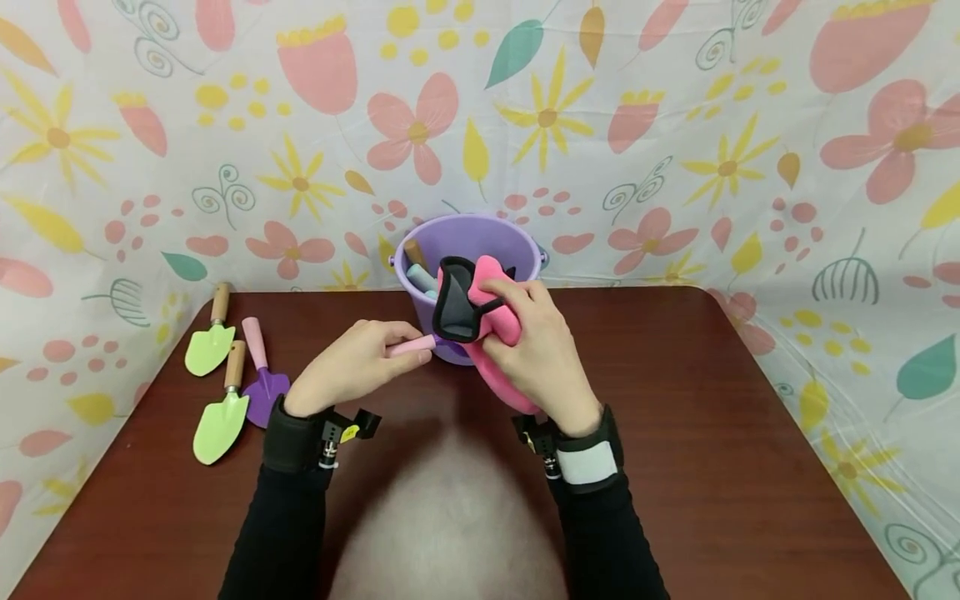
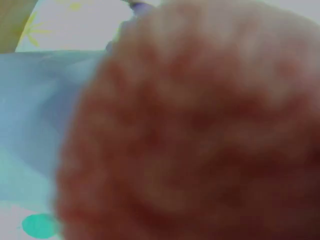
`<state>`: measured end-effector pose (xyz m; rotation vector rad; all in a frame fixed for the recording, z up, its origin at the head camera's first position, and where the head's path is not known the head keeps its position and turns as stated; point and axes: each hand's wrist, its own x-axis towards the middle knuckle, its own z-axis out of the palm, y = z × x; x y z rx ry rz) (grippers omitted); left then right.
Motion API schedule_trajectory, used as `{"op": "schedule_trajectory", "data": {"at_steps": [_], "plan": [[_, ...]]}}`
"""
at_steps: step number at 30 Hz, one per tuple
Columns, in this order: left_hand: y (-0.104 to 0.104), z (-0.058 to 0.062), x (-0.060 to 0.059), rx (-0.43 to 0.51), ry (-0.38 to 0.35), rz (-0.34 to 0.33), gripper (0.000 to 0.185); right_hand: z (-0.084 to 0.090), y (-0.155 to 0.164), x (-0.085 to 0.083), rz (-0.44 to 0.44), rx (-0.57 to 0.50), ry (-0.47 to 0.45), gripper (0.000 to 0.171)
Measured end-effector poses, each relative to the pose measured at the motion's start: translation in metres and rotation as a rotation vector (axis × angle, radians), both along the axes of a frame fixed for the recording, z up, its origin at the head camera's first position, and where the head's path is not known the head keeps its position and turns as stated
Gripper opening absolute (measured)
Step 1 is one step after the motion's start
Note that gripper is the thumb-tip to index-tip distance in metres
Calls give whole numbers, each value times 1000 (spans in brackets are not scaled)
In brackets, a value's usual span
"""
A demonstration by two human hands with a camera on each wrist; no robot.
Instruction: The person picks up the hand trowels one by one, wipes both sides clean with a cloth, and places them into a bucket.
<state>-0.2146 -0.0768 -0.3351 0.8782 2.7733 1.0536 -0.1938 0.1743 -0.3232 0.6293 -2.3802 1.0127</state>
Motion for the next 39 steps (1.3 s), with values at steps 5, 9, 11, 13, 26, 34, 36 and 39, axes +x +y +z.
{"op": "schedule_trajectory", "data": {"at_steps": [5,9,11,13,26,34,36,39], "plan": [[3,-3,5,-7,100,65,18,-9,-15,-2,-90,27,44,48],[6,-2,7,-26,170,102,17,-13,-21,-2,-161,38,65,45],[7,-1,8,-37,193,114,17,-14,-22,-1,-174,41,69,44],[8,-1,9,-37,204,118,17,-14,-22,-1,-173,44,70,42],[7,-3,10,-30,226,114,19,-14,-10,-7,-270,27,76,44],[6,-1,8,-40,218,118,19,-14,3,-11,-350,-20,67,42],[6,-1,8,-37,216,115,19,-13,6,-12,-375,-26,66,43],[5,-1,7,-33,206,113,18,-11,12,-13,-406,-38,66,43]]}}
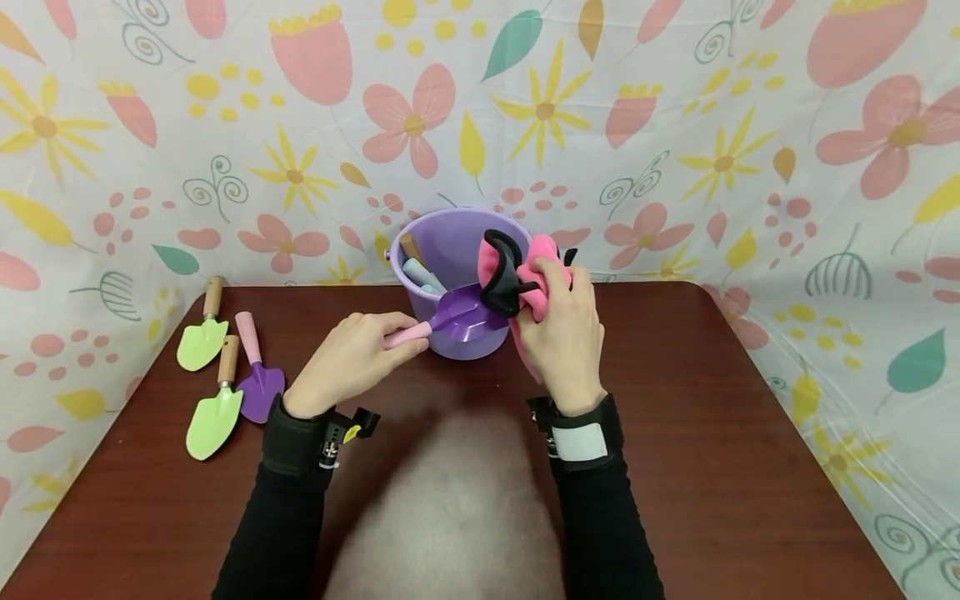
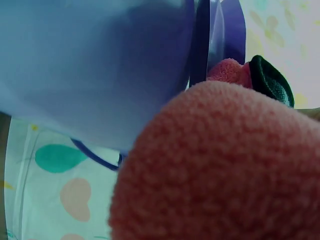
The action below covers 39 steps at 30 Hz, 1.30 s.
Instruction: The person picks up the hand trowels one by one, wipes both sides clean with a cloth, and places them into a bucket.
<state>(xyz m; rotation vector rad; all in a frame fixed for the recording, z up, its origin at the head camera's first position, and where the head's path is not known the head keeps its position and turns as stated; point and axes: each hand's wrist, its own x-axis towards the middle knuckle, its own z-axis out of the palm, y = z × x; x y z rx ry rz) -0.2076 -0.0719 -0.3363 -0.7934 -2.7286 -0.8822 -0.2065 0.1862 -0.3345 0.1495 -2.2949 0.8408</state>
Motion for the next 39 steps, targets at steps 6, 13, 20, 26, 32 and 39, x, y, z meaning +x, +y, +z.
{"op": "schedule_trajectory", "data": {"at_steps": [6,13,20,26,32,39], "plan": [[-1,1,-1,21,-40,-14,17,3,10,1,-8,-41,46,42],[-1,0,-3,32,-70,-35,17,10,8,5,74,-44,138,44],[3,2,-2,33,-69,-26,18,12,-9,10,160,-10,111,48],[10,2,-1,29,-54,-29,17,8,-23,11,183,60,90,48],[10,1,0,23,-50,-16,17,6,-26,10,177,77,80,49],[11,0,1,16,-60,-27,18,4,-15,7,125,30,77,48]]}}
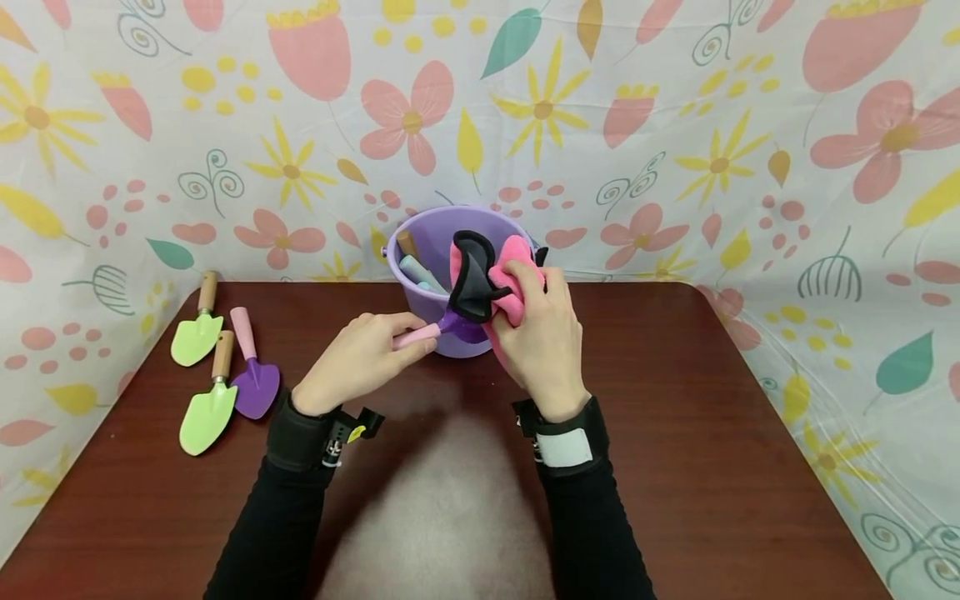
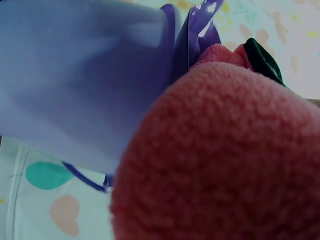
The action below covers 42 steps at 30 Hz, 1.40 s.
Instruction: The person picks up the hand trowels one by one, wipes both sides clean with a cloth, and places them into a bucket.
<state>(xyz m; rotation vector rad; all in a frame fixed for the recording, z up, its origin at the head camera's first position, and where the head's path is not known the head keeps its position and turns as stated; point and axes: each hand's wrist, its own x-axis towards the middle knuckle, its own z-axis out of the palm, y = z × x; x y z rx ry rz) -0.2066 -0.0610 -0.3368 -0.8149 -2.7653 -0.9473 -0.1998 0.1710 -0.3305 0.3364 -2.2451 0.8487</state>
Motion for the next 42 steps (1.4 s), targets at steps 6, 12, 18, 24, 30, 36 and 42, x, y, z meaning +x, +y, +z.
{"op": "schedule_trajectory", "data": {"at_steps": [6,12,18,24,30,36,42], "plan": [[-1,2,0,-2,0,12,18,3,14,-4,-56,-32,0,45],[-2,1,0,-6,-13,18,19,2,27,-5,-116,-70,16,45],[-4,1,-1,3,-8,28,16,4,37,-4,-106,-100,51,45],[-5,2,-2,18,-17,40,17,8,38,-3,-46,-103,96,44],[-4,1,-3,69,-24,35,20,10,30,1,30,-80,84,44],[-2,-2,-4,101,-5,49,19,6,17,4,80,-38,15,46],[3,-2,-2,155,-14,54,24,3,2,5,83,24,-13,48]]}}
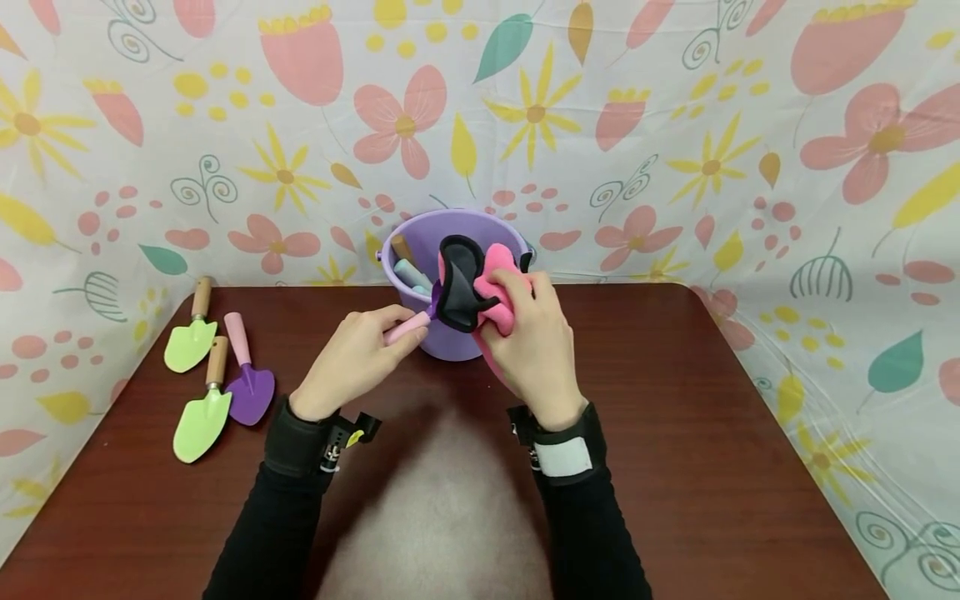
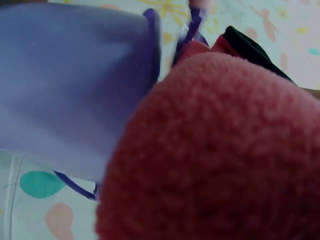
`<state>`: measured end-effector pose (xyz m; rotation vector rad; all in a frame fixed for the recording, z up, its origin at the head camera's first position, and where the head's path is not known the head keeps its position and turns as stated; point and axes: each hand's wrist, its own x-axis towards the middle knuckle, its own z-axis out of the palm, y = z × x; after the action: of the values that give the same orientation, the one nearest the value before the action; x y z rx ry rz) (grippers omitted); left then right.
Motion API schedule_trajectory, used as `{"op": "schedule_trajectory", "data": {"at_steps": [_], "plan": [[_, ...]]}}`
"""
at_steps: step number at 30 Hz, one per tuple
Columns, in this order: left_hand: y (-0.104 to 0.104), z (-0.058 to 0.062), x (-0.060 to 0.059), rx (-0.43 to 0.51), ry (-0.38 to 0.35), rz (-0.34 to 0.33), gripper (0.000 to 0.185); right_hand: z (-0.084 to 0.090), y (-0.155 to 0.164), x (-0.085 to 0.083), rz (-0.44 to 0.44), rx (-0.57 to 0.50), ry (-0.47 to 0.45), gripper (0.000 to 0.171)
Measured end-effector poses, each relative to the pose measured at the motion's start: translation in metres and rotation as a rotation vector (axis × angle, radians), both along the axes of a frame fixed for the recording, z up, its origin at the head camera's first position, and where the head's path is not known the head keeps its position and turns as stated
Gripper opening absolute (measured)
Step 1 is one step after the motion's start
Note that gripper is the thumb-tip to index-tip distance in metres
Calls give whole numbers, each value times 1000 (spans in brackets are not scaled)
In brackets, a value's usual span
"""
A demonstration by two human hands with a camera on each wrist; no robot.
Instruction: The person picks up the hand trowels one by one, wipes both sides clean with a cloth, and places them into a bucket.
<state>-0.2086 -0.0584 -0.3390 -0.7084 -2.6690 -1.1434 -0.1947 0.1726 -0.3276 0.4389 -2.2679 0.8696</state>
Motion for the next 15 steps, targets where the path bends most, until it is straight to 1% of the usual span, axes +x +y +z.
{"op": "schedule_trajectory", "data": {"at_steps": [2,6,15], "plan": [[1,0,1,13,-3,2,24,-1,-5,1,-14,21,-5,48],[2,1,2,9,2,13,22,-3,-10,1,-53,39,-7,47],[2,2,2,-25,37,35,25,-6,-10,-3,-106,15,-1,43]]}}
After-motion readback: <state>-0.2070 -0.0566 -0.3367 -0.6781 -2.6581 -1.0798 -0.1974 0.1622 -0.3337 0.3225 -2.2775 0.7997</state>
